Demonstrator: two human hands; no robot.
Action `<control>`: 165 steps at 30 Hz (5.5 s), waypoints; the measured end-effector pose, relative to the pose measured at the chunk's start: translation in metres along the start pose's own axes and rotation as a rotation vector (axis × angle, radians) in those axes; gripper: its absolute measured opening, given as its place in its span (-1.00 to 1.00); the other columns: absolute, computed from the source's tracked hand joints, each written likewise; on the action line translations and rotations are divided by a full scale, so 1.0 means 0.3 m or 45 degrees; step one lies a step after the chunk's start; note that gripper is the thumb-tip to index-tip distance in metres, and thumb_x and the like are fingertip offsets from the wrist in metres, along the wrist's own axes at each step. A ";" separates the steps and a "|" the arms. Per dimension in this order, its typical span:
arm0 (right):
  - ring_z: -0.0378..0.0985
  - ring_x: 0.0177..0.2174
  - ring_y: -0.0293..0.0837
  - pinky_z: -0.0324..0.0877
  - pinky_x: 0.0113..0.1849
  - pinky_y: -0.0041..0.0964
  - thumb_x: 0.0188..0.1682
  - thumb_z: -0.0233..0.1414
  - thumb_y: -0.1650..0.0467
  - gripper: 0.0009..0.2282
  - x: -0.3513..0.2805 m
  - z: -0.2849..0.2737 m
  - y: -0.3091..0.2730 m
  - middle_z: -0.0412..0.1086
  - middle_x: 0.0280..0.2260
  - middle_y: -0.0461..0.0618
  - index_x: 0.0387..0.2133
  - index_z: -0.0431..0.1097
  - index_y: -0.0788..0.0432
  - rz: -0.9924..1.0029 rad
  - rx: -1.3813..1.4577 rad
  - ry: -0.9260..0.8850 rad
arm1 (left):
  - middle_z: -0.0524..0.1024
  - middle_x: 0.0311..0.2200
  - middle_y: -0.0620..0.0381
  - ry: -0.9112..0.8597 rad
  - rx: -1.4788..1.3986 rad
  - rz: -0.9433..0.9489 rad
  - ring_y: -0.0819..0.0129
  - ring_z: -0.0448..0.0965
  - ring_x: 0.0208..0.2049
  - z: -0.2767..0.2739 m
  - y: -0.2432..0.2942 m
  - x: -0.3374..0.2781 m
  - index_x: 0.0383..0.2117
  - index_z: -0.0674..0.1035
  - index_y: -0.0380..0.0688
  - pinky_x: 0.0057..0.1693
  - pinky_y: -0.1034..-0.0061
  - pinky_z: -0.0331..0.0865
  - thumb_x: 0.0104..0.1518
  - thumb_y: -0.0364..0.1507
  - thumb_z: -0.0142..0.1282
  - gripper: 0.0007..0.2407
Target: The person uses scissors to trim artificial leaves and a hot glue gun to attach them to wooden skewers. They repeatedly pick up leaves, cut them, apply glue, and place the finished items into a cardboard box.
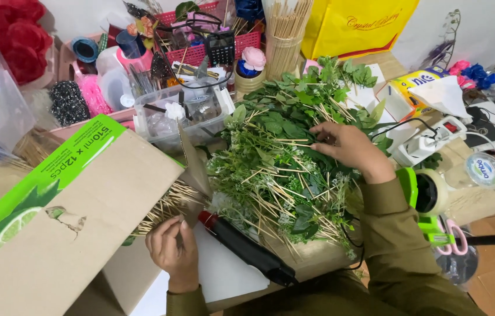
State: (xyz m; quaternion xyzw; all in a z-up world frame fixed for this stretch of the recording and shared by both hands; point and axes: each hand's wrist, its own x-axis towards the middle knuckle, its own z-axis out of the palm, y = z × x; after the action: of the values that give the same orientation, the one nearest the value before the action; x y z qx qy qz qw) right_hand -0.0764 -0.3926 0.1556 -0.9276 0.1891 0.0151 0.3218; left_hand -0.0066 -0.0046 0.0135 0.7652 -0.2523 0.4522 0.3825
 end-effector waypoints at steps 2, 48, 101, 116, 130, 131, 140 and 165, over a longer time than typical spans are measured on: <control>0.59 -0.18 -0.05 0.44 -0.09 -0.11 -0.02 0.10 0.39 -0.69 0.020 0.027 0.063 0.55 -0.13 0.02 0.03 0.44 0.02 -0.051 -0.001 0.088 | 0.59 -0.28 -0.02 -0.004 -0.010 0.014 0.22 0.54 -0.25 0.000 0.005 0.008 -0.45 0.59 -0.29 -0.04 0.33 0.36 0.26 -0.53 0.13 -0.88; 0.42 -0.43 -0.30 0.39 -0.36 -0.40 -0.06 0.18 0.52 -0.91 -0.400 0.450 -0.068 0.46 -0.53 0.00 -0.31 0.52 0.31 -0.543 1.132 0.201 | 0.69 -0.40 -0.01 -0.313 -1.511 -1.299 0.54 0.53 -0.30 0.091 0.624 0.149 -0.24 0.69 -0.35 -0.07 0.54 0.42 0.04 -0.57 0.34 -0.82; 0.60 -0.29 -0.01 0.53 -0.25 -0.14 -0.29 0.21 0.45 -0.19 -0.601 0.200 0.383 0.46 -0.06 0.19 0.35 0.06 0.25 -0.261 1.131 -0.208 | 0.62 -0.21 0.26 -0.555 -0.372 -0.355 0.35 0.57 -0.12 -0.142 0.320 0.092 -0.15 0.64 0.01 0.06 0.39 0.11 0.27 -0.51 0.06 -0.86; 0.63 -0.71 -0.51 0.73 -0.59 -0.69 -0.15 0.12 0.09 -0.31 -0.346 0.033 -0.342 0.57 -0.21 -0.56 0.25 -0.08 -0.70 -0.448 -1.177 -0.938 | 0.46 -0.43 0.26 -0.805 0.024 -0.045 0.26 0.42 -0.31 -0.298 0.149 -0.095 -0.28 0.64 0.03 0.37 -0.17 -0.15 -0.07 -0.75 0.17 -0.68; 0.55 -0.51 -0.35 0.40 -0.52 -0.48 -0.09 0.00 0.35 -0.62 -0.328 0.160 -0.867 0.54 -0.42 -0.38 0.02 0.35 -0.38 -0.369 -1.554 -1.180 | 0.44 -0.39 0.28 -0.540 0.234 -0.050 0.28 0.43 -0.29 -0.232 0.147 -0.210 -0.32 0.63 0.07 0.30 0.03 0.01 -0.01 -0.71 0.20 -0.73; 0.54 -0.52 -0.36 0.37 -0.55 -0.50 -0.09 0.00 0.37 -0.58 -0.329 0.161 -0.880 0.56 -0.39 -0.38 0.04 0.34 -0.39 -0.364 -1.548 -1.173 | 0.46 -0.37 0.26 -0.530 0.211 -0.072 0.28 0.44 -0.27 -0.233 0.149 -0.210 -0.30 0.63 0.04 0.30 0.04 0.00 0.00 -0.72 0.19 -0.73; 0.42 -0.61 -0.41 0.32 -0.58 -0.60 -0.05 0.01 0.34 -0.47 -0.296 0.136 -0.857 0.54 -0.45 -0.36 0.20 0.14 -0.48 -0.267 -1.618 -1.124 | 0.48 -0.34 0.29 -0.525 0.183 -0.118 0.29 0.46 -0.22 -0.234 0.146 -0.219 -0.25 0.65 0.06 0.29 0.13 -0.04 0.03 -0.70 0.18 -0.72; 0.54 -0.49 -0.20 0.36 -0.49 -0.34 -0.11 -0.03 0.42 -0.55 -0.266 0.196 -0.909 0.52 -0.50 -0.21 0.06 0.36 -0.33 -0.429 -1.549 -1.036 | 0.51 -0.31 0.27 -0.537 0.223 -0.100 0.26 0.46 -0.18 -0.229 0.147 -0.210 -0.24 0.66 0.07 0.28 0.12 -0.05 0.04 -0.61 0.17 -0.77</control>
State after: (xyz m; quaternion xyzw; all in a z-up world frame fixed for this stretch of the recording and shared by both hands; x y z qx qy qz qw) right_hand -0.0465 -0.1331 0.2823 -0.8794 -0.1309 0.4092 -0.2051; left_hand -0.1023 0.0283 -0.0061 0.8823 -0.2565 0.2873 0.2707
